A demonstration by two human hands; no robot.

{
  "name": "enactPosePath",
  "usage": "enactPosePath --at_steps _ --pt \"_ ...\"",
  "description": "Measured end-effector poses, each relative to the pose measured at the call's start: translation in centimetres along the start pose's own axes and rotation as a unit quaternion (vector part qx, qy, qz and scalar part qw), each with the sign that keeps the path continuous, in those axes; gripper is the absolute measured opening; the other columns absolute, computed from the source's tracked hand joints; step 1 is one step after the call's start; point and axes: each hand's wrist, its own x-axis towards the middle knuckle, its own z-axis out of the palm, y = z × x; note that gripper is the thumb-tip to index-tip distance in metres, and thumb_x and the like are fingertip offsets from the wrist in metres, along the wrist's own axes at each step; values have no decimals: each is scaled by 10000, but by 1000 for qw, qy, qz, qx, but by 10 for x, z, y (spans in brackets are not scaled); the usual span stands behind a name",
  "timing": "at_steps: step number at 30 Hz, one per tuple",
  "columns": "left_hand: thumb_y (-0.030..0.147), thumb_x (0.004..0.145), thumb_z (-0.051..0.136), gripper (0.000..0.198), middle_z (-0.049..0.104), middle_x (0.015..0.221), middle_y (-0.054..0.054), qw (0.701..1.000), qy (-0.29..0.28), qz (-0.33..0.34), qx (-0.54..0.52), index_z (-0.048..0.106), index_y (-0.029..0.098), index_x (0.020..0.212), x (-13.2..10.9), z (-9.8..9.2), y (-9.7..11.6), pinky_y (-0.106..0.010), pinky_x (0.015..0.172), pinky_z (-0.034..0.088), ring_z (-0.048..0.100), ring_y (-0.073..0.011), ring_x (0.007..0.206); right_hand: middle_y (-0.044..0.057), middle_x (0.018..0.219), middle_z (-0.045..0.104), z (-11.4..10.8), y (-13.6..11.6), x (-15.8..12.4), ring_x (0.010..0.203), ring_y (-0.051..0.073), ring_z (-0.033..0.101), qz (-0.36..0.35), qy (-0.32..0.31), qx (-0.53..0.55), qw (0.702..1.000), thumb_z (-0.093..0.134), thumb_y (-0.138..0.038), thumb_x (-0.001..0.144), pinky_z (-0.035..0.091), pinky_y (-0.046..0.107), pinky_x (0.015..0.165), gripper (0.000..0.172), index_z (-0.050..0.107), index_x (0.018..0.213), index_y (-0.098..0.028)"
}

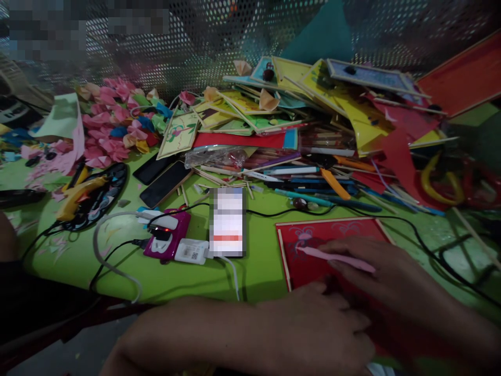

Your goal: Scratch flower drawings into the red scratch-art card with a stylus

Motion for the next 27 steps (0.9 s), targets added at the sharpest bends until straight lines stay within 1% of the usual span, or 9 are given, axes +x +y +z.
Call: enactPosePath --at_steps 3,5,12,16,20,23,27 --pt "414 1039 528 301 719 1073 -52 1000 -10 -2 -5 712 188 963 0 1 -1 -390 844 493 677 -205 956 33 1097 841 -2 -2 0 953 264 806 -7 3 5 1000 595 -379 996 644 382 820 256 796 1143 -319" --pt "399 1043 513 299 715 1083 -54 1000 -11 -1 -6 707 184 970 0 1 -1 -391 839 494 677 -206 953 30 1076 843 -2 -3 0 931 257 807 -13 3 4 1000 596 -357 991 645 371 800 245 796 1128 -318" --pt "390 1032 538 276 717 1068 -42 1000 -4 0 -11 704 188 943 0 0 -1 -407 850 497 672 -211 946 17 1089 842 0 1 -1 922 256 806 -9 28 -12 999 584 -375 1007 644 380 806 273 778 1195 -334" --pt "421 1038 529 309 716 1061 -42 1000 2 1 -7 703 187 936 0 2 -2 -404 847 493 670 -209 950 22 1072 843 0 2 1 914 266 807 -6 36 -14 999 572 -382 1004 645 386 789 275 780 1177 -331" --pt "417 1032 545 292 715 1066 -45 1000 -1 2 -5 707 190 947 0 1 -2 -395 833 488 676 -200 935 24 1090 842 -1 0 2 929 272 808 0 43 -21 999 571 -385 997 645 400 788 279 774 1179 -325" --pt "410 1037 531 299 719 1069 -45 1000 -6 1 -11 708 186 949 0 1 -2 -392 807 493 682 -203 932 21 1077 843 -3 -2 2 925 272 808 3 33 -18 999 572 -385 997 645 403 799 282 777 1182 -326" --pt "427 1041 515 325 714 1062 -48 1000 3 3 -6 703 179 950 0 4 -1 -422 822 512 683 -220 929 17 1086 841 -3 -3 0 931 266 806 6 20 -12 1000 576 -378 1000 645 394 818 274 778 1178 -331"
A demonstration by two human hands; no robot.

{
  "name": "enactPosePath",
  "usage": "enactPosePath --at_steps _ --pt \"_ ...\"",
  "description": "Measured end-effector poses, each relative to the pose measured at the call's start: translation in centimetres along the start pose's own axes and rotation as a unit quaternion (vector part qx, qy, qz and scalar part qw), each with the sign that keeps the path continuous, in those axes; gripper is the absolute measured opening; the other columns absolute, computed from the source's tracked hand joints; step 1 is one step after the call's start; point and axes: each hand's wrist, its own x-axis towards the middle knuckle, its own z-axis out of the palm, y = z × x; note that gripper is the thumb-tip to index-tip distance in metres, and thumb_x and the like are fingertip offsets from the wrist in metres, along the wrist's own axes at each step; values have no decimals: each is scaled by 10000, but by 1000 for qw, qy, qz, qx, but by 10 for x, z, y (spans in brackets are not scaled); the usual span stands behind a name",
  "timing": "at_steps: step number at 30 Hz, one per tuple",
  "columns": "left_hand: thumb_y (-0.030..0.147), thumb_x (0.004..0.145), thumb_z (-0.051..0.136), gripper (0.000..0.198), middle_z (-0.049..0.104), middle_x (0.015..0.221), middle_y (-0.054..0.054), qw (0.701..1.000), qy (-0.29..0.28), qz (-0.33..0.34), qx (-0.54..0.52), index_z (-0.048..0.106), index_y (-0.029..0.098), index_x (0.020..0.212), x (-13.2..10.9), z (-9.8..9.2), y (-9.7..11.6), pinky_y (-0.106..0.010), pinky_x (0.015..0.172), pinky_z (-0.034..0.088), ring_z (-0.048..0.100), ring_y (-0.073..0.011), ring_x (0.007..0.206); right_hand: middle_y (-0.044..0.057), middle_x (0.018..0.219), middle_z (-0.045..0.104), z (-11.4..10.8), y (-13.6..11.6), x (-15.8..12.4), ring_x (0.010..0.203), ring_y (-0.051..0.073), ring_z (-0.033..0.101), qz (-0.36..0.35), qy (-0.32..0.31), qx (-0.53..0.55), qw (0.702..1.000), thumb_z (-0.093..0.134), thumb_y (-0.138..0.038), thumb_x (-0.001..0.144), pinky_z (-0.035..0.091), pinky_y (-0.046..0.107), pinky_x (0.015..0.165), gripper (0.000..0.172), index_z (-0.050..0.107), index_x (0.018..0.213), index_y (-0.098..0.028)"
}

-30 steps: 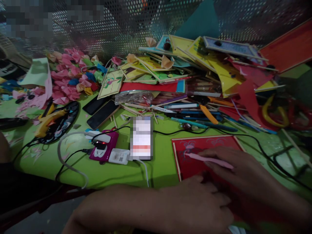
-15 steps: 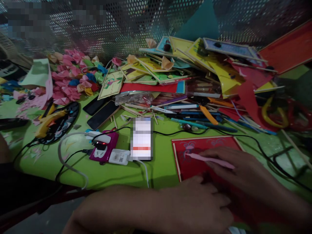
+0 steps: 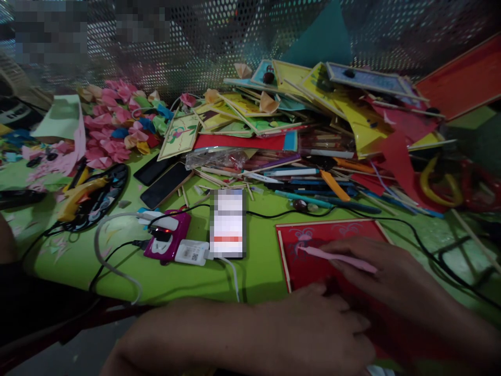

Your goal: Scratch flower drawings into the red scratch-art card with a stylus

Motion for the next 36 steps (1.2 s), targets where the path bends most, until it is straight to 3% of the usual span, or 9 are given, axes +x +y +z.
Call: enactPosePath --at_steps 36 --pt "422 1035 529 313 723 1080 -54 1000 2 2 1 710 182 947 0 2 -1 -416 850 500 681 -212 922 66 1082 843 -4 -1 -1 942 256 804 12 5 -23 1000 559 -336 1010 628 352 813 286 801 1153 -278"
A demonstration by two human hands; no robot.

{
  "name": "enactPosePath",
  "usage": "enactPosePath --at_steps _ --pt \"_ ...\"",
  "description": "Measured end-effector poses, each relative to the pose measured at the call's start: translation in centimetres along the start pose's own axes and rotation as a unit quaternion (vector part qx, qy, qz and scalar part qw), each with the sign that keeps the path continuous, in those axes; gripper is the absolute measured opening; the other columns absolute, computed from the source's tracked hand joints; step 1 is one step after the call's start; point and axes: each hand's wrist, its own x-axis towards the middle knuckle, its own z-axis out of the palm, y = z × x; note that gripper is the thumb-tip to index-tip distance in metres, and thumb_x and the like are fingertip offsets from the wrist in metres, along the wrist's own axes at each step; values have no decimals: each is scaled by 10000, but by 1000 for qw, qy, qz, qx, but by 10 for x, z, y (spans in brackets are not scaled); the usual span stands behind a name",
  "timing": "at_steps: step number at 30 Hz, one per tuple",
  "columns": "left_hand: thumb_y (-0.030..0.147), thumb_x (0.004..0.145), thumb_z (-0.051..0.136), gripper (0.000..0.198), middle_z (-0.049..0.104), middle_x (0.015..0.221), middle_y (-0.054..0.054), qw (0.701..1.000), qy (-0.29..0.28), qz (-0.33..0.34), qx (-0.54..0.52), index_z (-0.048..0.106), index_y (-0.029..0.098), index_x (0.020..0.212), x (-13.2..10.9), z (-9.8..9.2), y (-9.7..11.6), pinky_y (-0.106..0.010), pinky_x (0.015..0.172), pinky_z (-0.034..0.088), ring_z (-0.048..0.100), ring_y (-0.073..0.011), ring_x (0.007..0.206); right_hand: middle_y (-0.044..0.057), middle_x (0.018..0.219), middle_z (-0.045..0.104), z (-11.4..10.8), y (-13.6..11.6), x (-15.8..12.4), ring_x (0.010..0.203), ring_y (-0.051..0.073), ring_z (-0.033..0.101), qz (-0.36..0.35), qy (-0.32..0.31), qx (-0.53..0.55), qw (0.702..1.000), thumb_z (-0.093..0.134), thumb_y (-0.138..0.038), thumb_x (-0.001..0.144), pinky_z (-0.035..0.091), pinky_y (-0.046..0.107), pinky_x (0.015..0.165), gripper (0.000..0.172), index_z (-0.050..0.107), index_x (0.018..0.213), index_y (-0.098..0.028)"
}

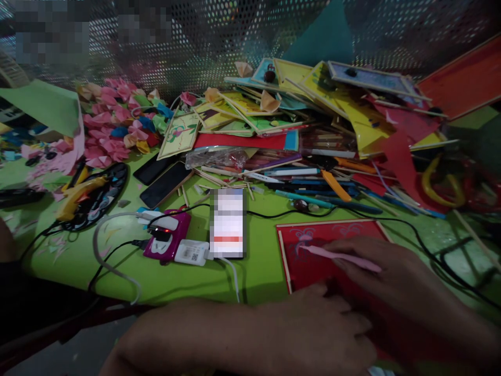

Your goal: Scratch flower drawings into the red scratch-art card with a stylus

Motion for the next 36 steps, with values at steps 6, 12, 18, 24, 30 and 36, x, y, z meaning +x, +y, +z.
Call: enactPosePath --at_steps 6,12,18,24,30,36 --pt "434 1045 507 330 722 1094 -59 1000 -7 2 12 715 191 963 0 -3 0 -407 836 500 691 -213 933 67 1078 848 0 -2 1 927 271 811 -1 6 4 1000 567 -343 992 642 366 812 294 811 1148 -288" --pt "419 1031 543 298 727 1071 -49 1000 -12 -4 3 713 189 945 1 -4 0 -404 835 502 687 -210 930 61 1090 843 2 0 1 944 260 806 -2 2 2 1000 546 -345 1016 630 361 815 291 793 1161 -293" --pt "422 1042 512 319 726 1104 -52 1000 -7 -3 0 706 181 964 0 0 0 -429 844 518 687 -233 957 37 1051 845 3 6 -1 917 287 807 -9 18 10 1000 578 -401 991 641 406 783 266 782 1146 -329" --pt "425 1048 505 331 730 1142 -57 1000 -20 -6 -2 714 182 964 1 -4 1 -418 858 511 684 -222 976 33 1061 841 2 6 1 920 288 804 -7 18 1 1000 564 -415 1006 640 419 784 274 772 1165 -331" --pt "423 1046 513 322 732 1119 -55 1000 -24 -4 -5 714 185 962 2 -6 0 -413 870 507 692 -208 956 32 1031 847 1 4 2 885 271 809 -21 31 7 999 563 -395 1006 640 378 753 264 787 1124 -319" --pt "439 1048 507 334 728 1106 -51 1000 -27 -6 1 716 191 966 2 -7 0 -402 843 505 694 -199 937 7 1038 849 2 6 0 889 232 811 -41 30 7 999 585 -364 1005 631 325 759 242 782 1141 -330"
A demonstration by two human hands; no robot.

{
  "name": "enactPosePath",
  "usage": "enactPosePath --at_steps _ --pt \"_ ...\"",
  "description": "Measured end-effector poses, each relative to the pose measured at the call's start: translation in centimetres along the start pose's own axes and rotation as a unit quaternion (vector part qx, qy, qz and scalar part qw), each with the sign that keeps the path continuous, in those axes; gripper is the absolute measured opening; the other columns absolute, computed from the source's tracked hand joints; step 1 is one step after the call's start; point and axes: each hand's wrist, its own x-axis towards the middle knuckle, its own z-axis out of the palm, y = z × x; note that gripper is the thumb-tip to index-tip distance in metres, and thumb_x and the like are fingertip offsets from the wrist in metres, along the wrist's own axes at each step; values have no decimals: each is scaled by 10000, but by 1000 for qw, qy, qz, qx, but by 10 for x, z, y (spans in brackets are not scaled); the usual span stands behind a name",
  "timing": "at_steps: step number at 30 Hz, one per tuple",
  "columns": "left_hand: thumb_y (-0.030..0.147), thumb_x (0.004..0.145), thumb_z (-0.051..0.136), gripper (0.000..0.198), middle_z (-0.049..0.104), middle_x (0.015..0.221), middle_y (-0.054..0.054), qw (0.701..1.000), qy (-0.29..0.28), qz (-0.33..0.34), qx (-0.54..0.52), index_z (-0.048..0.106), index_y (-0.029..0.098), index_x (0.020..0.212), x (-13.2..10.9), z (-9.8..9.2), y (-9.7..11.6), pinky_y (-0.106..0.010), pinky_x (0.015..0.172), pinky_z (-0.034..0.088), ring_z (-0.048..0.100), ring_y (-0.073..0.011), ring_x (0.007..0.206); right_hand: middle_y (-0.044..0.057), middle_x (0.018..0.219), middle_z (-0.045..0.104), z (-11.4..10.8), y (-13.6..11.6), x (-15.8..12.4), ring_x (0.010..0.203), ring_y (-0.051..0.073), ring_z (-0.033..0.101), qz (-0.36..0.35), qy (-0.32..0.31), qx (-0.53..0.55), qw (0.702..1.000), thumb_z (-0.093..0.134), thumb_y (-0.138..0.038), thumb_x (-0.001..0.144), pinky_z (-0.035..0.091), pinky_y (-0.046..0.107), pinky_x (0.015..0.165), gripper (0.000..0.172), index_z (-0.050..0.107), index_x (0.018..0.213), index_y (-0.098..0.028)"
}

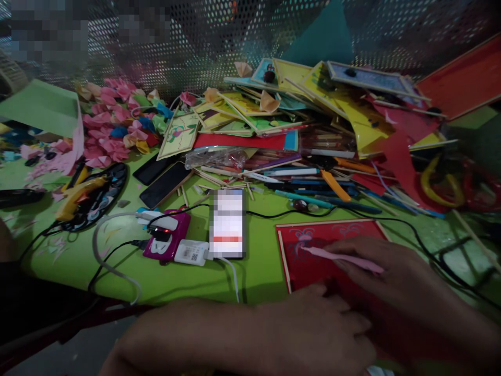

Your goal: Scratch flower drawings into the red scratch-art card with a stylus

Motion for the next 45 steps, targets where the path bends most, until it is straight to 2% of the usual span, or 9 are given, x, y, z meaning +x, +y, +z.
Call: enactPosePath --at_steps 9,14,19,25,33,45 --pt "416 1047 502 323 720 1109 -57 1000 18 5 5 715 187 965 -2 3 0 -395 821 509 688 -200 938 21 1036 848 -2 -4 2 882 232 806 10 -14 12 1000 574 -390 1014 618 321 771 262 790 1141 -314" --pt "415 1042 515 311 718 1102 -56 1000 14 4 -2 713 183 977 -2 3 0 -415 839 520 687 -207 922 8 1019 844 -5 -7 0 864 203 800 18 -33 22 999 584 -372 1016 598 284 733 230 786 1105 -305" --pt "412 1049 505 321 714 1052 -44 1000 5 0 -13 702 177 955 -1 1 0 -412 799 531 683 -211 901 18 1019 842 -7 -7 -1 888 224 801 9 -40 24 999 581 -363 1014 603 308 747 223 776 1106 -306" --pt "404 1039 525 296 709 1040 -36 1000 21 -3 -13 697 180 951 -2 4 0 -415 791 529 679 -209 893 22 990 842 -6 -3 -1 850 249 804 -4 -30 23 999 593 -358 987 611 331 709 204 770 1083 -322" --pt "428 1043 515 320 722 1139 -52 1000 14 0 0 711 186 969 -2 3 1 -418 874 512 684 -208 962 17 1043 848 -7 -8 2 898 230 806 26 -21 12 999 579 -399 1014 614 317 755 263 798 1140 -325" --pt "414 1040 520 308 717 1090 -53 1000 18 4 -8 705 176 975 -2 4 1 -407 816 515 687 -208 932 34 986 846 -9 -9 2 852 267 807 10 -31 42 999 614 -361 963 623 347 723 205 784 1070 -318"
